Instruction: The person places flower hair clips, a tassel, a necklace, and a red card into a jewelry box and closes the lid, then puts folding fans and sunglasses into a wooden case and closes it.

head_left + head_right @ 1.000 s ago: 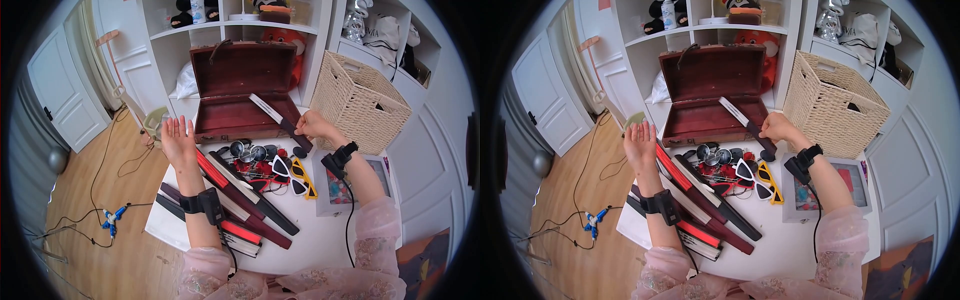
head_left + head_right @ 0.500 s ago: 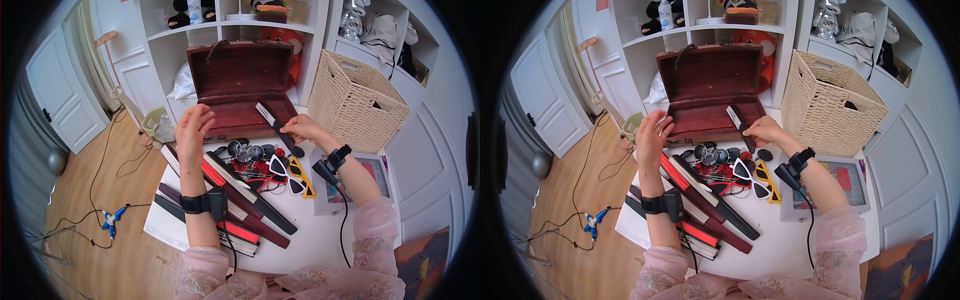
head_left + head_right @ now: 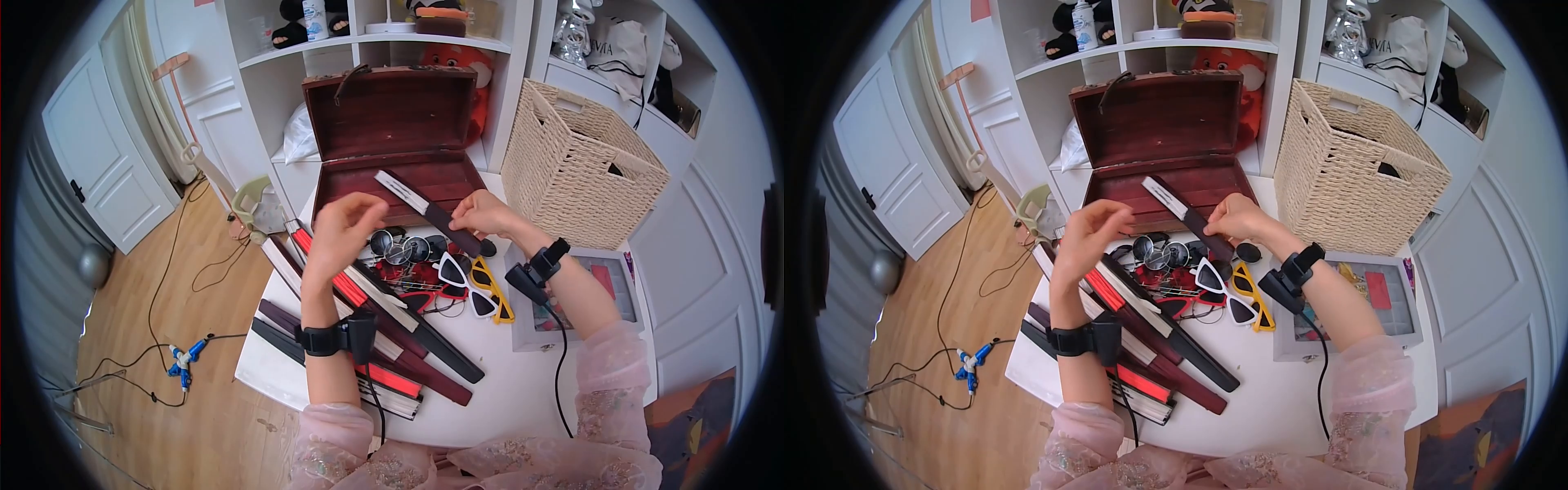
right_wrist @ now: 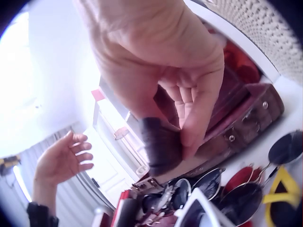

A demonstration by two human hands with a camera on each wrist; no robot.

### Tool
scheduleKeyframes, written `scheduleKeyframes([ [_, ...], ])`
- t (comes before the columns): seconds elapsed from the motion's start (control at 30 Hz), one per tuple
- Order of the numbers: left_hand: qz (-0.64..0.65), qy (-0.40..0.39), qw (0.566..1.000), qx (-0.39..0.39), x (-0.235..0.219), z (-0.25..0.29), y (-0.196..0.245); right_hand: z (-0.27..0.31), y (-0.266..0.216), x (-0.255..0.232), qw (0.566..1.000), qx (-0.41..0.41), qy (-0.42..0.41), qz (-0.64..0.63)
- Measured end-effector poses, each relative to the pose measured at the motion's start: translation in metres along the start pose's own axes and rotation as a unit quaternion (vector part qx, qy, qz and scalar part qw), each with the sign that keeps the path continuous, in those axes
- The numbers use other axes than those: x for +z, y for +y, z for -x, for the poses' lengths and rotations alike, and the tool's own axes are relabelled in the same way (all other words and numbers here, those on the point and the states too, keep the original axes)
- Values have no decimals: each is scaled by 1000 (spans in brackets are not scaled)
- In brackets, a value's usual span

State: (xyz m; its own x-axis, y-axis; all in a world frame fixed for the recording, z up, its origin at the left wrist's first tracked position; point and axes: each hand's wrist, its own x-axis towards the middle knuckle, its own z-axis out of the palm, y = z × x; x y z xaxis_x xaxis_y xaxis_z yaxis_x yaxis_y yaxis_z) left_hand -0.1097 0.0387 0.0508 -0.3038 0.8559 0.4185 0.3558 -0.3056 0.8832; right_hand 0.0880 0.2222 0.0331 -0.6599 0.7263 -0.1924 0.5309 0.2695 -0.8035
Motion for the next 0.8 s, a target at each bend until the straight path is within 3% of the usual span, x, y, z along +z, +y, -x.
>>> scheduleKeyframes([
  [0.03, 8, 28, 1000, -4, -6, 1, 2, 3, 0, -1, 1000, 0, 0, 0],
  [0.07, 18, 52, 998, -6, -14, 1, 1, 7, 0, -3, 986, -69, 31, 146],
  [0.1, 32, 81, 996, -7, -21, 1, -1, 11, -2, -3, 946, -135, 62, 288],
  [0.13, 45, 109, 993, -9, -28, 1, -3, 11, -3, -2, 946, -134, 61, 288],
  [0.2, 53, 131, 990, -11, -38, 3, -5, 11, -4, 1, 895, -141, 120, 406],
  [0.3, 57, 160, 985, -18, -42, 4, -5, 12, -6, 1, 925, -146, 80, 343],
  [0.53, 56, 165, 985, -4, -34, 3, 2, 10, -10, 9, 926, -146, 63, 342],
  [0.7, 52, 185, 981, -2, -42, 5, -1, -1, -14, 5, 829, -216, 155, 492],
  [0.8, 48, 185, 982, -3, -42, 6, -1, -12, -15, 3, 799, -236, 199, 516],
])
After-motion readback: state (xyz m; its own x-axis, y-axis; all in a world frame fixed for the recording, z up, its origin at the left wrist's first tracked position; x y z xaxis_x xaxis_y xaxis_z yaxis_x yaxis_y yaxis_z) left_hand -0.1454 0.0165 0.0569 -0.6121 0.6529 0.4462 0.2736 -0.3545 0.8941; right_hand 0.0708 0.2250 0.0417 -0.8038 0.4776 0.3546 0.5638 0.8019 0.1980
